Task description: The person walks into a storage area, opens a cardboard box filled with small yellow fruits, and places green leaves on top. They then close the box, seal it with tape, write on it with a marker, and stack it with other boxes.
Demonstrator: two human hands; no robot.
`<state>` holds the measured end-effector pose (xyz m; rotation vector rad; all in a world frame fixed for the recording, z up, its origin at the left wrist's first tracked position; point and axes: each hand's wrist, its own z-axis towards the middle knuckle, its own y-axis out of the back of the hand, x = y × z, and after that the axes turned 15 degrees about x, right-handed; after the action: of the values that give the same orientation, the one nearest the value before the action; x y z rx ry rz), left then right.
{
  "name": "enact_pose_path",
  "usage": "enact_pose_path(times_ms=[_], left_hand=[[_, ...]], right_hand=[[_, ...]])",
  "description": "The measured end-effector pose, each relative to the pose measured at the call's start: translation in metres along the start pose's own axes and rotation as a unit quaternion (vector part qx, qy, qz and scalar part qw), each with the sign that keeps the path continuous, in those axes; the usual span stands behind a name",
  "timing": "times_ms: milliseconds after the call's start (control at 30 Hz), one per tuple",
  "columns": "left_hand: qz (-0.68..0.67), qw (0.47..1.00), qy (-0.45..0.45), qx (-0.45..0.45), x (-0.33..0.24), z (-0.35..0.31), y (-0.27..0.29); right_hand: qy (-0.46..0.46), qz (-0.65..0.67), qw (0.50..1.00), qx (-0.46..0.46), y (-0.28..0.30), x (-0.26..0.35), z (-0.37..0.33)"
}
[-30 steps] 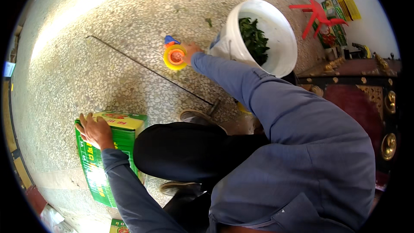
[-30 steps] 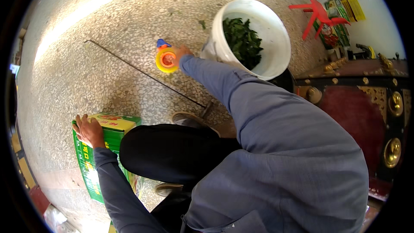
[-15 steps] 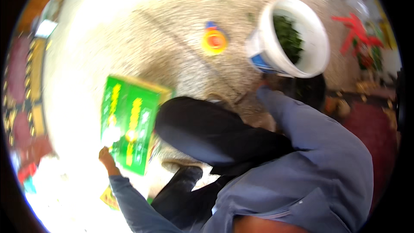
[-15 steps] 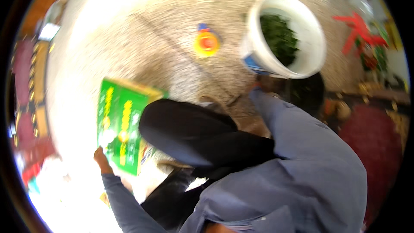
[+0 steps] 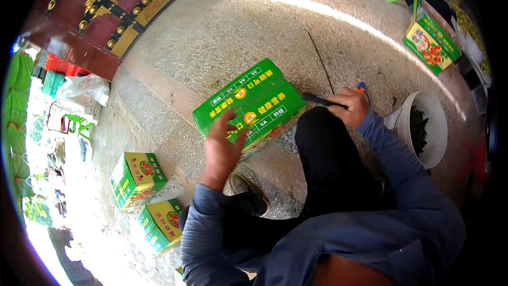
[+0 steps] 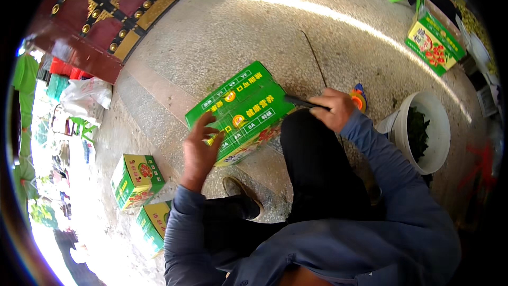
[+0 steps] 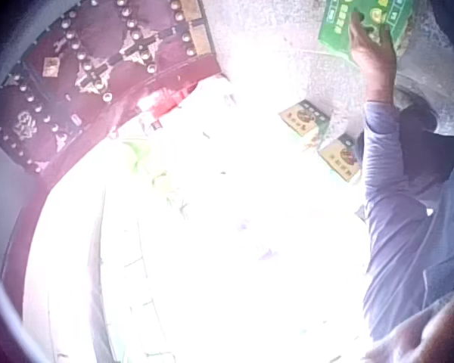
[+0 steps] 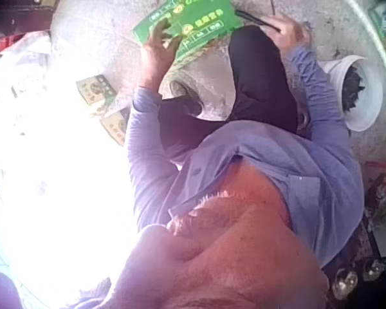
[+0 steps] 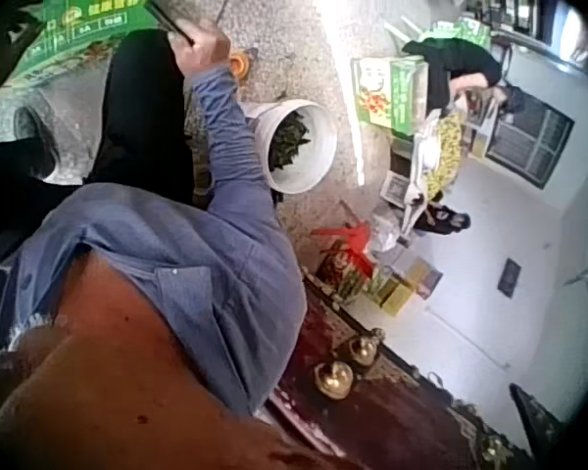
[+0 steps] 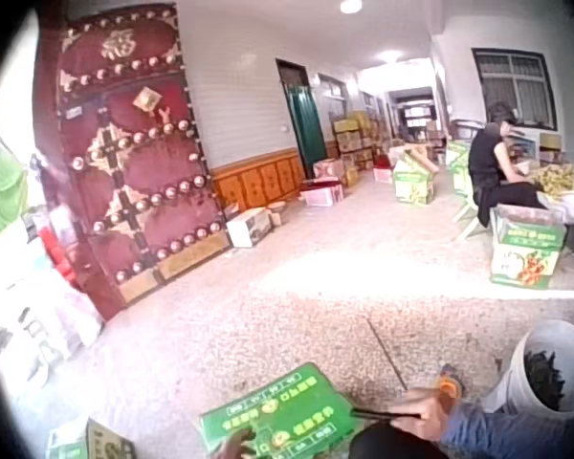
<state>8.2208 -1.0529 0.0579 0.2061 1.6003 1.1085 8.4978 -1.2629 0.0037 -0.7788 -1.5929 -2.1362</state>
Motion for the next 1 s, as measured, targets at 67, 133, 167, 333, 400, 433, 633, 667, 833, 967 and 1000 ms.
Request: enact_pose_path(times_ms=[67, 133, 167, 333, 400, 433, 633, 667, 833, 967, 1000], left_hand=[[0.062, 0.995, -0.071, 0.014, -0.02, -0.003, -0.013], [0.07, 0.99, -0.125, 0.013, -0.023, -0.009, -0.015], [0.082, 0.99, -0.106, 0.04, -0.019, -0.017, -0.008], [0.023, 0.997, -0.053, 0.049, 0.0, -0.049, 0.004], [-0.035, 0.997, -0.039, 0.063, 0.006, -0.057, 0.004], [-0.07, 0.995, -0.032, 0.064, 0.011, -0.061, 0.007], [-0.298, 0.94, 0.017, 0.167, 0.003, -0.075, 0.031], [-0.362, 0.9, 0.073, 0.232, 0.0, -0.079, 0.041], [-0.324, 0.873, 0.087, 0.354, 0.022, -0.086, 0.032], [-0.155, 0.953, -0.063, 0.251, 0.018, -0.085, 0.027], [-0.084, 0.965, -0.048, 0.244, 0.016, -0.086, 0.027]], right_hand=[[0.094, -0.009, 0.992, 0.079, 0.011, 0.058, 0.031], [0.186, 0.022, 0.974, 0.127, 0.003, 0.095, 0.056], [0.226, 0.04, 0.962, 0.148, -0.001, 0.114, 0.068], [0.135, 0.413, 0.877, 0.205, -0.022, 0.149, 0.106], [0.049, 0.517, 0.811, 0.269, -0.038, 0.154, 0.109], [0.005, 0.535, 0.789, 0.302, -0.05, 0.163, 0.111], [0.059, 0.456, 0.82, 0.34, -0.07, 0.187, 0.119], [0.147, 0.451, 0.845, 0.245, -0.075, 0.184, 0.126], [0.027, 0.505, 0.86, 0.064, -0.083, 0.127, 0.224], [-0.066, 0.509, 0.843, 0.161, -0.212, 0.072, 0.264], [-0.078, 0.484, 0.858, 0.153, -0.241, 0.069, 0.267]])
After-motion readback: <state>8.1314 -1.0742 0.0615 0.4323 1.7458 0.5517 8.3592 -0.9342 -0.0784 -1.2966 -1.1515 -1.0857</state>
